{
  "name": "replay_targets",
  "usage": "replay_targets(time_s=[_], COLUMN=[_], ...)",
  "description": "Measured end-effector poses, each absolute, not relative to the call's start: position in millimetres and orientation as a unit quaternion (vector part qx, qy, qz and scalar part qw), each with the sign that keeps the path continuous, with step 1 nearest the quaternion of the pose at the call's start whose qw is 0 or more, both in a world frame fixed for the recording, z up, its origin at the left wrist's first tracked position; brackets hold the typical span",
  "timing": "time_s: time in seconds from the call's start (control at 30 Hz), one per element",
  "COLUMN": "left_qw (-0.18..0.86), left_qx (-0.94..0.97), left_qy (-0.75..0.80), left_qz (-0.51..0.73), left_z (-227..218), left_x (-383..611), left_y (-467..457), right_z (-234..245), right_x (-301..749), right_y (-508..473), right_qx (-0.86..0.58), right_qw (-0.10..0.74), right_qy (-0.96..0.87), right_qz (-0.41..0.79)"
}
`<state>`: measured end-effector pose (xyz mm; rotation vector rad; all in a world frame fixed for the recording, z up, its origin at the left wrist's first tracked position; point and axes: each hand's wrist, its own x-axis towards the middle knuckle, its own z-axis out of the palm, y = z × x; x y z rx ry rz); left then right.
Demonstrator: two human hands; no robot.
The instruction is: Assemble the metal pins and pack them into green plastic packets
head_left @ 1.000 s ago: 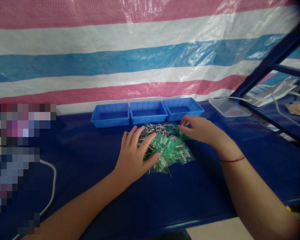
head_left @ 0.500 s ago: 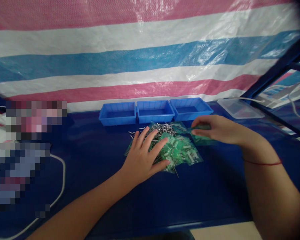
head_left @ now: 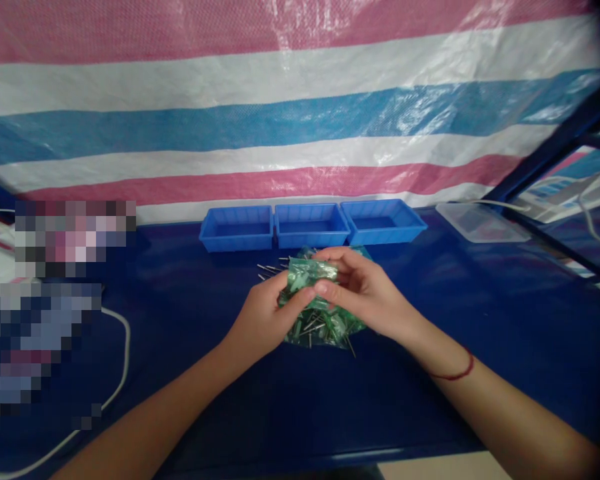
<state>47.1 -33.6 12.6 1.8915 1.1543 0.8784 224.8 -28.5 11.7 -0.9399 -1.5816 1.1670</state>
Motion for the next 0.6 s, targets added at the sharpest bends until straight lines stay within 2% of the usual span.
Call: replay_targets(time_s=[0.07, 0.13, 0.2, 0.27, 0.33, 0.4, 0.5, 0.6], left_qw=[0.384, 0.381, 0.400, 0.459, 0.538, 0.595, 0.606, 0.548], left_qx=[0.723, 0.724, 0.724, 0.703, 0.665, 0.638, 0.624, 0.626], left_qy=[0.452, 0.456, 0.443, 0.419, 0.399, 0.382, 0.378, 0.398], left_qz=[0.354, 0.349, 0.345, 0.347, 0.332, 0.305, 0.317, 0.385], left_z=[12.4, 12.8, 13.2, 13.3, 13.1, 13.2, 14.0, 14.7], left_x=[43.5, 40.6, 38.1, 36.1, 35.3, 36.0, 38.6, 38.5], left_y=[-30.3, -26.9, -22.9, -18.6, -15.6, -15.4, -18.7, -20.6], right_z=[7.5, 6.9, 10.0, 15.2, 20.0, 22.3, 20.8, 16.8], right_x=[223.8, 225.2, 229.4, 235.6, 241.1, 243.4, 240.2, 233.6], right_y=[-27.2, -27.3, -28.2, -29.4, -30.4, -31.4, -33.0, -35.6], right_qx=[-0.380, -0.386, -0.384, -0.361, -0.326, -0.298, -0.298, -0.363], right_qw=[0.432, 0.432, 0.472, 0.505, 0.499, 0.476, 0.454, 0.493], right_qy=[-0.648, -0.665, -0.705, -0.756, -0.799, -0.828, -0.840, -0.789], right_qz=[0.500, 0.472, 0.366, 0.208, 0.081, 0.018, -0.002, 0.052])
